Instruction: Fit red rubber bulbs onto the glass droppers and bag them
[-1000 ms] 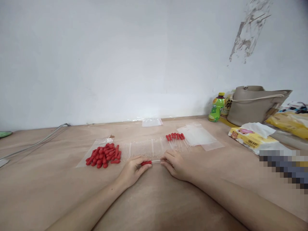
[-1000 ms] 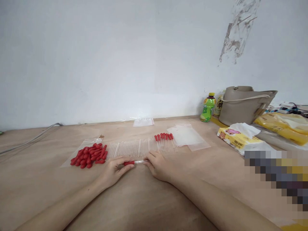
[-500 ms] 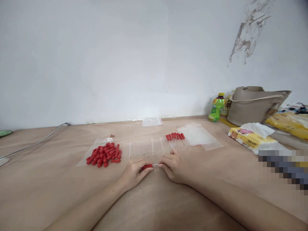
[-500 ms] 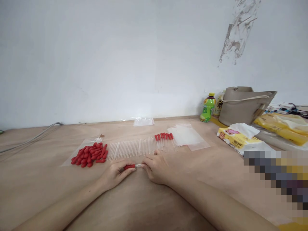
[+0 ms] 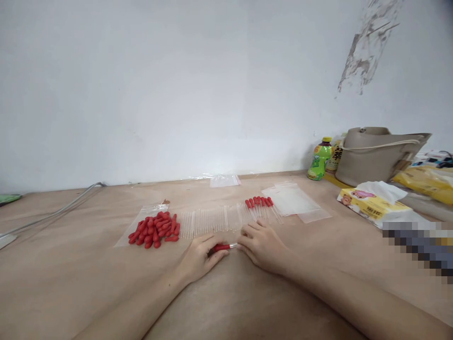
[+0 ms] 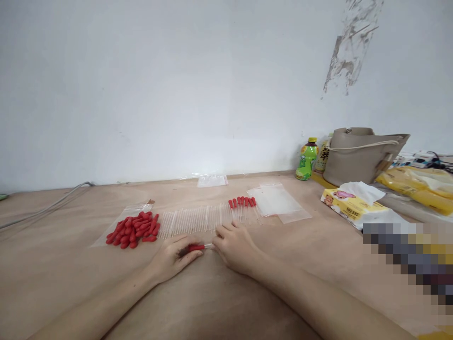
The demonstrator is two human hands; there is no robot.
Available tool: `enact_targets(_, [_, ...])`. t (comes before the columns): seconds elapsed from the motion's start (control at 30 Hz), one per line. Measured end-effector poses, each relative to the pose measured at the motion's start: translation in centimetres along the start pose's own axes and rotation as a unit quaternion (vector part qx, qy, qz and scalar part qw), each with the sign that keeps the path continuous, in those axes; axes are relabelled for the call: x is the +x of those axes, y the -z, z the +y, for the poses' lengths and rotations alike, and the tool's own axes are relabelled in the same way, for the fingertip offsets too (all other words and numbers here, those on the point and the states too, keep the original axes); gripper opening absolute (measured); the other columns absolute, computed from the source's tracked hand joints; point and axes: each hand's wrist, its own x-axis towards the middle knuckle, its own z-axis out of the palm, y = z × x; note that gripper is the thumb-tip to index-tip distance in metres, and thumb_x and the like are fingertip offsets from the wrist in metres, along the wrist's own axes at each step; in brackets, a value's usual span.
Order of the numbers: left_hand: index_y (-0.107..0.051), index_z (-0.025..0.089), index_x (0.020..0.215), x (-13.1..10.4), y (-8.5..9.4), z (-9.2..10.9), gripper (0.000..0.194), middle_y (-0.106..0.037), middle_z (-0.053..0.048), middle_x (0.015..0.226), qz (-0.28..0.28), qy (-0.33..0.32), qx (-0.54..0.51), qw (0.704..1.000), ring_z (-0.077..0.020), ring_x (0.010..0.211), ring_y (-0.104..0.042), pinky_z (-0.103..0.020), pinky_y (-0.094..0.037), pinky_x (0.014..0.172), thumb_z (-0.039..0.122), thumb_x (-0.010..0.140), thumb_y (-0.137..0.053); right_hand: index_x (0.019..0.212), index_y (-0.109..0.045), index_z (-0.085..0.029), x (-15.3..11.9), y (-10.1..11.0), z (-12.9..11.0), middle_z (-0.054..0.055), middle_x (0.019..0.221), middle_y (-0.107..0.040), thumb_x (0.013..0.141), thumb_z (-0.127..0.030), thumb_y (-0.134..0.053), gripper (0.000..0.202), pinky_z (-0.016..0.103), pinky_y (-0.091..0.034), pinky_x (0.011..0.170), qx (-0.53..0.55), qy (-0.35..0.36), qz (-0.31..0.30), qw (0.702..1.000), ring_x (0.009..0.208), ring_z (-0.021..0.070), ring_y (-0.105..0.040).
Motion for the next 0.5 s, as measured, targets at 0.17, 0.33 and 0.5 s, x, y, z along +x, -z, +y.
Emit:
enact_targets(0.17, [-0.042,0.020,0.118,-0.2,0.1,-0.1,0.038,-0.050,-0.009,0.107,0.036,0.033,0.018,0.999,-0.0137,0.073,-0.055,-0.028,-0.049,0.067,0.025,0.080,-0.050,0.071,-0.057,-0.016,0.1,1.3,2.8,0.005,0.078,-0.056,0.085,-0.021,-0.040,0.022,0.023,-0.030,0.059,0.011,-0.164,-0.009,0.986,0.065,0.0120,-0.049])
enact_targets(0.33, [-0.055,0.020,0.102,-0.3,-0.2,-0.3,0.022,-0.048,-0.010,0.111,0.012,-0.038,0.045,0.998,-0.0181,0.089,-0.054,-0.032,-0.046,0.077,0.019,0.083,-0.045,0.066,-0.060,-0.016,0.9,1.8,8.9,0.005,0.068,-0.061,0.079,-0.029,-0.045,0.024,0.022,-0.032,0.057,0.033,-0.401,-0.061,0.914,0.065,0.0138,-0.055])
enact_targets(0.5, [-0.058,0.019,0.096,-0.4,-0.2,-0.5,0.019,-0.050,-0.009,0.108,0.009,-0.029,0.056,0.998,-0.0180,0.086,-0.054,-0.032,-0.046,0.076,0.020,0.082,-0.046,0.071,-0.063,-0.015,0.9,0.9,11.6,0.011,0.074,-0.063,0.074,-0.032,-0.046,0.024,0.024,-0.032,0.053,0.006,-0.467,-0.079,0.881,0.070,0.0194,-0.058])
